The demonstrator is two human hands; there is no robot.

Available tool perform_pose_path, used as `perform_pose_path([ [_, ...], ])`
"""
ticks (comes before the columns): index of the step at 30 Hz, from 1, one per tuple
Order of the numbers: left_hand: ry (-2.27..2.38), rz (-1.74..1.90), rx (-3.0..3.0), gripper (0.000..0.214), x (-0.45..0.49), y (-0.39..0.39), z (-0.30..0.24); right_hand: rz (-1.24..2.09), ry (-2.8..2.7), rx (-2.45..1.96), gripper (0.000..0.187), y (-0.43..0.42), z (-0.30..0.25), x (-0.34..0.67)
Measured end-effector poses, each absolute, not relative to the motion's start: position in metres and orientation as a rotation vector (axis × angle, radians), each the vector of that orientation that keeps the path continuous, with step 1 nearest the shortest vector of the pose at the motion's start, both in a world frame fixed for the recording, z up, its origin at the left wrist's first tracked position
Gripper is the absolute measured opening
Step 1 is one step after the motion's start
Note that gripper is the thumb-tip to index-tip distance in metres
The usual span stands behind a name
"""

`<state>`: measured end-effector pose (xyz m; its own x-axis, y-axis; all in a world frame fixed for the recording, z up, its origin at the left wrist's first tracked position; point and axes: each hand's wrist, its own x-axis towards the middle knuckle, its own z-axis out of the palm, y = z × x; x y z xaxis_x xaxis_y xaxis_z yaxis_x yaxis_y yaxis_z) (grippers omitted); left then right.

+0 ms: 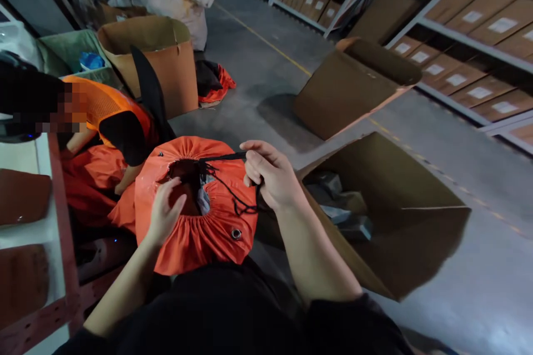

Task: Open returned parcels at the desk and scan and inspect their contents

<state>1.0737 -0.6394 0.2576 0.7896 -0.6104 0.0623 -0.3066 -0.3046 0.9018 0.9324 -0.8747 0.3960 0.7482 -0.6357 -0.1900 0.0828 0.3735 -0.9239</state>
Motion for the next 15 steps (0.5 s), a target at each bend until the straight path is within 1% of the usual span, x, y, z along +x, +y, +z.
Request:
perform_pose_path([
  [3,-0.342,-0.747,1.526,0.043,1.057,-0.686,0.249,-0.535,0.543,-1.17,0.024,-0.861,0.418,0.917],
  [5,-0.111,-0.834,1.343,0.037,1.052,-0.711,0.244,-0.54,0.534,-1.223,0.024,-0.852,0.422,0.903],
  [7,-0.04,-0.839,1.297,0.032,1.052,-0.724,0.242,-0.569,0.54,-1.277,0.023,-0.849,0.426,0.886],
  [10,-0.021,-0.851,1.273,0.035,1.057,-0.72,0.245,-0.738,0.568,-1.292,0.021,-0.856,0.442,0.852],
  [13,0.002,-0.891,1.276,0.042,1.059,-0.696,0.245,-1.005,0.632,-1.223,0.018,-0.874,0.46,0.818],
  [15,0.021,-0.919,1.315,0.044,1.057,-0.678,0.242,-1.089,0.727,-1.177,0.016,-0.887,0.465,0.802],
])
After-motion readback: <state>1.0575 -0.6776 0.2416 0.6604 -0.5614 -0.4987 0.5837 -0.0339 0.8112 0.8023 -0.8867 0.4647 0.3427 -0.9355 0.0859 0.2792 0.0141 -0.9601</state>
